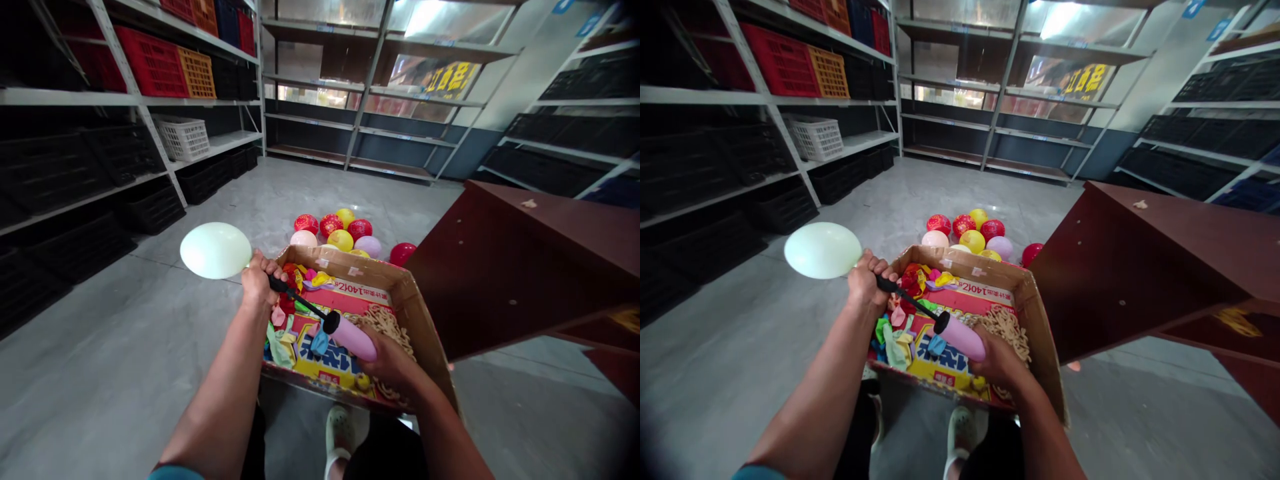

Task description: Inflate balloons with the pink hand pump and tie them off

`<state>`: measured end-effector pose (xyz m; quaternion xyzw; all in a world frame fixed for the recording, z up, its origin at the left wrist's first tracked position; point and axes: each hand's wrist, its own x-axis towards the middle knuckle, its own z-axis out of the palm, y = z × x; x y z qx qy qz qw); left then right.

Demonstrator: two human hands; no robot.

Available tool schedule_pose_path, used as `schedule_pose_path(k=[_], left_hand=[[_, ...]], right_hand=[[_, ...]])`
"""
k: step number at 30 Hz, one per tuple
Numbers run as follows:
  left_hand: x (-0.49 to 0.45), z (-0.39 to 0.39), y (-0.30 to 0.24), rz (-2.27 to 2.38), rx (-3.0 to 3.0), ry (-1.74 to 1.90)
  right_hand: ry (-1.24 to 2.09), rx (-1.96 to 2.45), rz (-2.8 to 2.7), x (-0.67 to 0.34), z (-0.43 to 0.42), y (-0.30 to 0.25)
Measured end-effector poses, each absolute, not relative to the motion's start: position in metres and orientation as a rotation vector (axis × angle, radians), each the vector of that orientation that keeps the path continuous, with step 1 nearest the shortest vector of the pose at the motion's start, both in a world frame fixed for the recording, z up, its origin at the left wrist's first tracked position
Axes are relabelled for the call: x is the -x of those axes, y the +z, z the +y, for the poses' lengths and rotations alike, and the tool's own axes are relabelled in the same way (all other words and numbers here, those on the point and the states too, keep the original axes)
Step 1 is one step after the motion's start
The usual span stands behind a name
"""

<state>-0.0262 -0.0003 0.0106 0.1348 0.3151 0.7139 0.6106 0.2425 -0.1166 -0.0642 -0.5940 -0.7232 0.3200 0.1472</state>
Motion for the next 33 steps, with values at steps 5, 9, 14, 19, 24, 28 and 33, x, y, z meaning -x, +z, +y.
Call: schedule_pose_path(k=[5, 9, 14, 19, 24, 28, 33], left_hand=[[0.02, -0.001, 0.007, 0.741, -0.307, 1.606], [0.004, -0.007, -0.002, 0.734, -0.328, 1.511], [-0.019, -0.017, -0.009, 0.726, -0.362, 1.442], [-0.01, -0.014, 0.002, 0.726, -0.324, 1.483], [0.023, -0.004, 0.015, 0.729, -0.297, 1.62], [0.03, -0.002, 0.013, 0.715, -0.286, 1.632], [0.013, -0.005, 0.004, 0.742, -0.27, 1.549]], right_hand=[[0.842, 1.785, -2.082, -0.229, -0.117, -0.063], [0.809, 1.823, -2.072, -0.209, -0.115, -0.063], [0.749, 1.823, -2.045, -0.196, -0.115, -0.062], [0.814, 1.788, -2.057, -0.205, -0.116, -0.056], [0.981, 1.685, -2.089, -0.229, -0.119, -0.053], [1.072, 1.68, -2.112, -0.24, -0.122, -0.054], [0.902, 1.757, -2.104, -0.225, -0.121, -0.055]])
